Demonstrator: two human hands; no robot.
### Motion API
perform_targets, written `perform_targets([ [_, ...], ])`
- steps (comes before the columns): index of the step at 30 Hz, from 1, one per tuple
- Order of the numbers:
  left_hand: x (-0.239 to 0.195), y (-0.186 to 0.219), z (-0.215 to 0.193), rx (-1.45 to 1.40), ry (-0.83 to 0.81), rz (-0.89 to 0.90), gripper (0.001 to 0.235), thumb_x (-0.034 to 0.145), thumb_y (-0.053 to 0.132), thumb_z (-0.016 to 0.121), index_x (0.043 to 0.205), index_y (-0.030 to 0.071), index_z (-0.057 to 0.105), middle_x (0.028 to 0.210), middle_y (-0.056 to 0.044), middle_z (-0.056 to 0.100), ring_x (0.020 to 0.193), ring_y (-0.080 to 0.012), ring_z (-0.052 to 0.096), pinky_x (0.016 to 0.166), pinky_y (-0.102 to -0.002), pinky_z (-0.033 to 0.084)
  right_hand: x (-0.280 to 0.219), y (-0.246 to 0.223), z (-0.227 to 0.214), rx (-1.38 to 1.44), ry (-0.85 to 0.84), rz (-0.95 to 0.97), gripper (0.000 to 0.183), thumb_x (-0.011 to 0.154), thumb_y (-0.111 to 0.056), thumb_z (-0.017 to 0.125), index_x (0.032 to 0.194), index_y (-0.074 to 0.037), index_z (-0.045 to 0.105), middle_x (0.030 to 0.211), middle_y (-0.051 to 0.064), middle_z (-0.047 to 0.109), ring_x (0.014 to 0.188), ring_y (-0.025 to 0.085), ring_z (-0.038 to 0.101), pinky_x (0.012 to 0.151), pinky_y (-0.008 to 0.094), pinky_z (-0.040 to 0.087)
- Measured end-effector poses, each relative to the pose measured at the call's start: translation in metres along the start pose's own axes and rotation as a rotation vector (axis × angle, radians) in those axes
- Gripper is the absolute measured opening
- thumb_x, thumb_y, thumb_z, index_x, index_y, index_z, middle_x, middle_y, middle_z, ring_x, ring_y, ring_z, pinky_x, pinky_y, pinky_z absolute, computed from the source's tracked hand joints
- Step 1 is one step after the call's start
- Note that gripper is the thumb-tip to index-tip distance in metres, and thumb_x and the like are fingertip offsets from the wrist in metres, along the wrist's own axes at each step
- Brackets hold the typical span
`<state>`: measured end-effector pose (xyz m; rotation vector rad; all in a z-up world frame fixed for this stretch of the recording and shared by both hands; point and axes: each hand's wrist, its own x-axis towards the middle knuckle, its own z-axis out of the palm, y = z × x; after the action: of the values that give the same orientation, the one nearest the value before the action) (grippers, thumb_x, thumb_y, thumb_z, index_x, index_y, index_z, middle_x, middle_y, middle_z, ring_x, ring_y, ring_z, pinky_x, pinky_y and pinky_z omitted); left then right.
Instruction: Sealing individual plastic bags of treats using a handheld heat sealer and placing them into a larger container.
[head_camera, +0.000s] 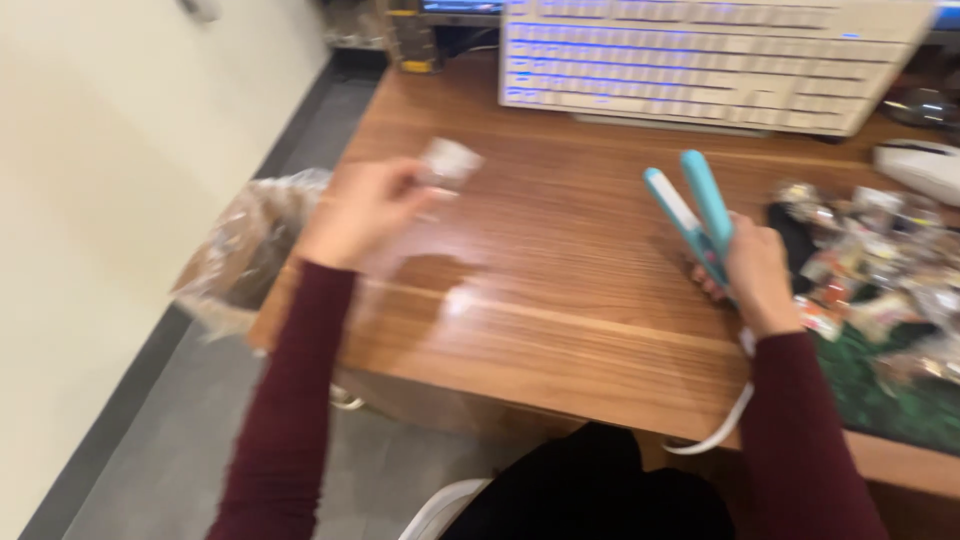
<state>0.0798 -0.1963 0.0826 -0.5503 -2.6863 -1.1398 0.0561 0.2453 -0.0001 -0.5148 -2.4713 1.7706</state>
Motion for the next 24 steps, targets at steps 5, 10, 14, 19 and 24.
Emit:
perform_targets([
  [5, -0.072, -0.155, -0.089, 0.533, 0.267, -0.303, 0.031, 0.090, 0.032, 0.076, 0.075, 0.009, 0.062, 0.069, -0.011, 0.062, 0.070, -0.0320, 0.059, 0.073, -0.043, 0.043, -0.037, -0.032, 0.013, -0.126, 0.015, -0.034, 0.069, 0.115, -0.039, 0.039, 0.069, 0.008, 0.062, 0.057, 0.024, 0.059, 0.039, 0.028, 0.048, 0.035, 0.039, 0.038],
  [10, -0.091, -0.198, -0.066, 0.678, 0.185, -0.363, 0.048, 0.088, 0.024, 0.071, 0.126, -0.001, 0.054, 0.121, -0.032, 0.056, 0.109, -0.0535, 0.058, 0.092, -0.059, 0.046, -0.032, -0.017, 0.014, -0.188, 0.021, -0.138, 0.066, 0.117, -0.035, 0.038, 0.072, 0.006, 0.066, 0.059, 0.021, 0.062, 0.045, 0.028, 0.056, 0.040, 0.039, 0.042],
  [14, -0.033, -0.067, -0.017, 0.667, 0.445, 0.234, 0.034, 0.094, 0.017, 0.068, 0.120, -0.001, 0.058, 0.123, -0.026, 0.055, 0.112, -0.0427, 0.057, 0.089, -0.051, 0.050, -0.024, -0.005, 0.024, -1.087, 0.196, -0.523, 0.039, 0.110, -0.017, 0.032, 0.099, -0.003, 0.066, 0.081, 0.028, 0.074, 0.075, 0.055, 0.072, 0.067, 0.065, 0.052],
  [19, 0.057, 0.111, 0.120, 0.357, 0.241, 0.719, 0.036, 0.092, 0.029, 0.070, 0.119, 0.005, 0.067, 0.119, -0.018, 0.065, 0.119, -0.0384, 0.060, 0.101, -0.047, 0.048, -0.057, -0.025, 0.054, -1.037, 0.276, -0.433, 0.056, 0.102, -0.039, 0.041, 0.093, 0.000, 0.080, 0.083, 0.025, 0.076, 0.084, 0.046, 0.076, 0.076, 0.058, 0.058],
  [24, 0.176, 0.169, 0.314, 0.421, -0.128, 0.691, 0.039, 0.070, 0.026, 0.085, 0.105, 0.018, 0.070, 0.105, -0.004, 0.070, 0.106, -0.0291, 0.065, 0.083, -0.049, 0.058, -0.059, -0.023, 0.050, -1.090, 0.296, -0.467, 0.044, 0.093, -0.031, 0.046, 0.092, -0.002, 0.079, 0.083, 0.024, 0.075, 0.083, 0.046, 0.075, 0.074, 0.058, 0.058],
])
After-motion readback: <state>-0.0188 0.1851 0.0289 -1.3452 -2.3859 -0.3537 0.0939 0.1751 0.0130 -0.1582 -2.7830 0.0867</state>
